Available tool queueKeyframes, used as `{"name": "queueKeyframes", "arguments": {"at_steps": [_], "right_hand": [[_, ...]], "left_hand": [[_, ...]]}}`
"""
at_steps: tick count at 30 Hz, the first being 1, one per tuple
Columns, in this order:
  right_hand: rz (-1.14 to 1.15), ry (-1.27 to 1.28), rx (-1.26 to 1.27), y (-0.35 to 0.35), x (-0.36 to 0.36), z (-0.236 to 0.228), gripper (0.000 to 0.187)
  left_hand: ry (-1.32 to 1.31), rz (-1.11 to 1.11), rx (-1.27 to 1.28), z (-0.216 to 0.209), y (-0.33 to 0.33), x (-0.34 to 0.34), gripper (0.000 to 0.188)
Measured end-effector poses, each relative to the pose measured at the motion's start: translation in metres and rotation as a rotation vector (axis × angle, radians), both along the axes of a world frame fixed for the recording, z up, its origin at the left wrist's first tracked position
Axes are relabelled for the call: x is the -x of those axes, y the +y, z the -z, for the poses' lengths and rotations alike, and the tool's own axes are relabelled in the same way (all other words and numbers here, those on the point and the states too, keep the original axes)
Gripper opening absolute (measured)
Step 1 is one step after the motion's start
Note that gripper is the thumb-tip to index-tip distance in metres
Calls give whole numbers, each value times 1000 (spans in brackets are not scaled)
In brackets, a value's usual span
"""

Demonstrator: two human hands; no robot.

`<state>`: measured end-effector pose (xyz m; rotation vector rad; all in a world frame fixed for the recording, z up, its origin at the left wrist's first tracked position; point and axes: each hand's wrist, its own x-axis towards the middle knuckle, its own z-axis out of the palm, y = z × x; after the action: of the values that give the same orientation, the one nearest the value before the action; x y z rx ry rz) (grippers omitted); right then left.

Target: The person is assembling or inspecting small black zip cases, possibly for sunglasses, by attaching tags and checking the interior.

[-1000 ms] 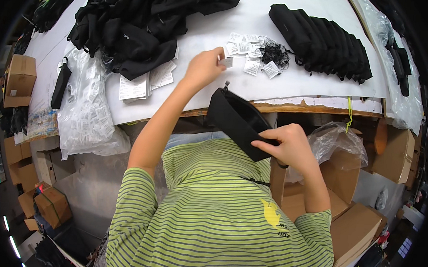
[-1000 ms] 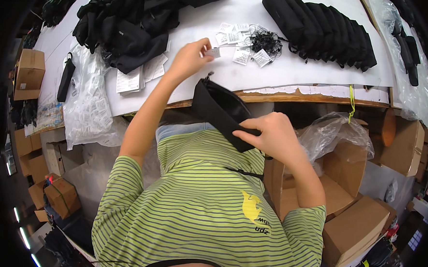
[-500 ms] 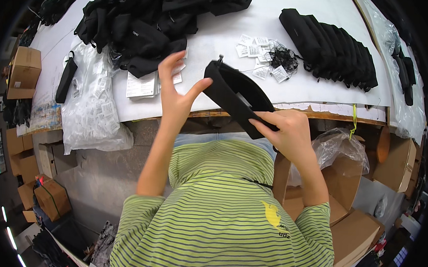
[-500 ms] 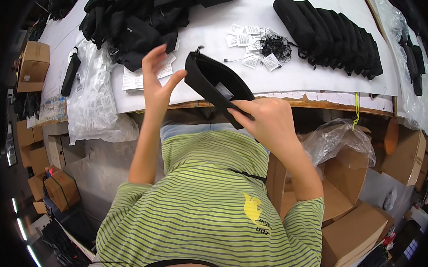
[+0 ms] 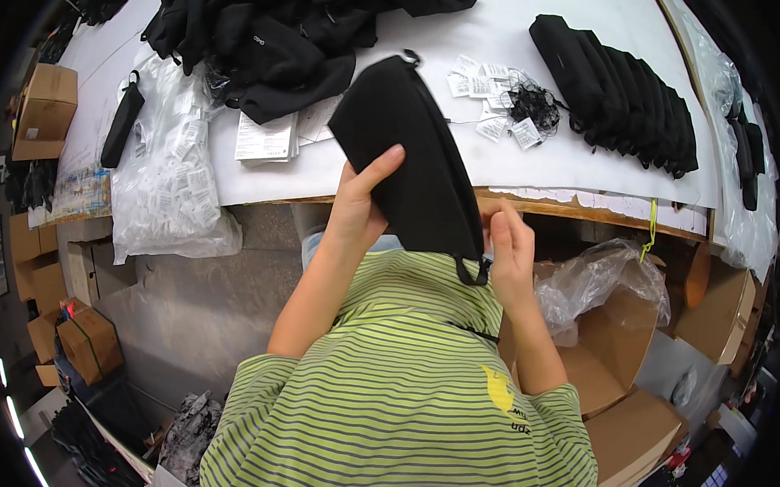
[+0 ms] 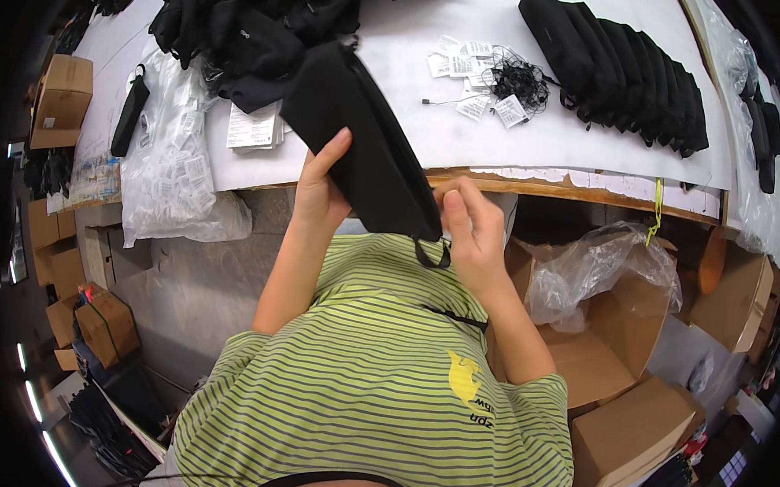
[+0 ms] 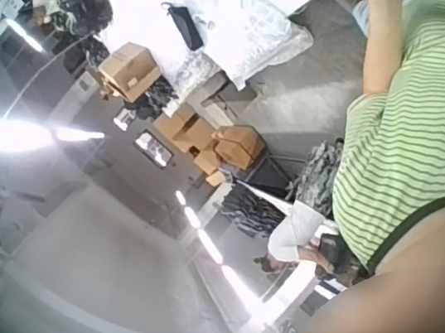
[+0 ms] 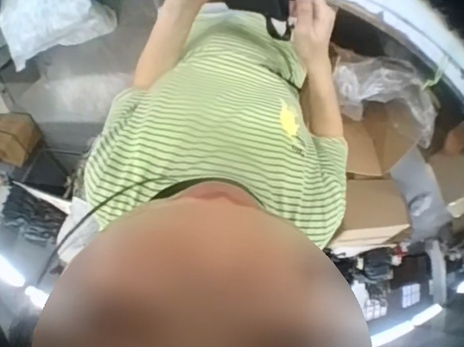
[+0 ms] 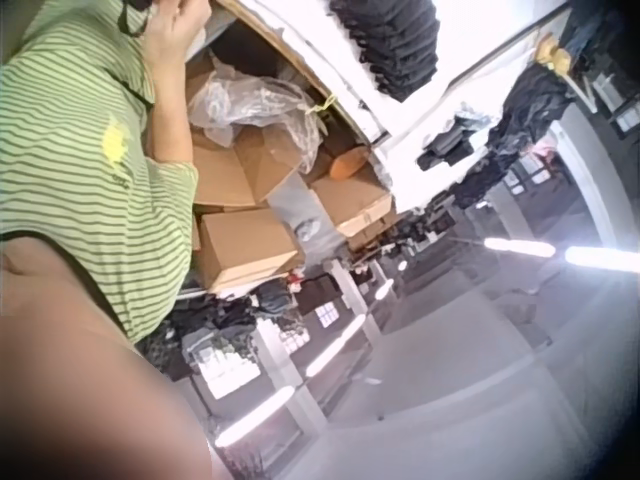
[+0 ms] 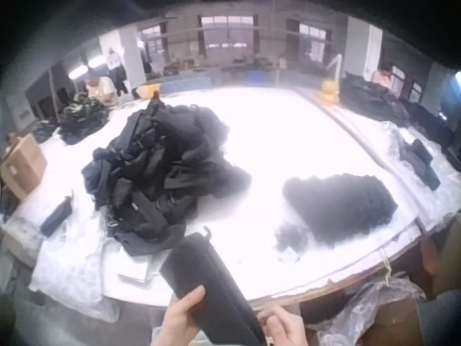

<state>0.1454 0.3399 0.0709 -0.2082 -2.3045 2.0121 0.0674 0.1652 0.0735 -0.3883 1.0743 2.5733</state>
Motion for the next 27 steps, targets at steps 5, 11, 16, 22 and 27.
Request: {"name": "queueKeyframes", "arguments": {"at_steps": [5,11,16,22,27], "right_hand": [[20,80,336,3,34,-21,30],[256,265,231,7,53,-18,17],[213,365,-73,4,48,-16,13],[-202,202,-50,-10,15,-35,13],[-328,97,1,2,17,-32,23]], "left_hand": [[14,272,129,-5,5,-10,38],[-84,439,106,-6,14,-18,37],[-142,296,103,-3,16,-15,35],[-282,134,-154,13,-5,21,22],[-244,89,-125,17,-14,24,25]]}}
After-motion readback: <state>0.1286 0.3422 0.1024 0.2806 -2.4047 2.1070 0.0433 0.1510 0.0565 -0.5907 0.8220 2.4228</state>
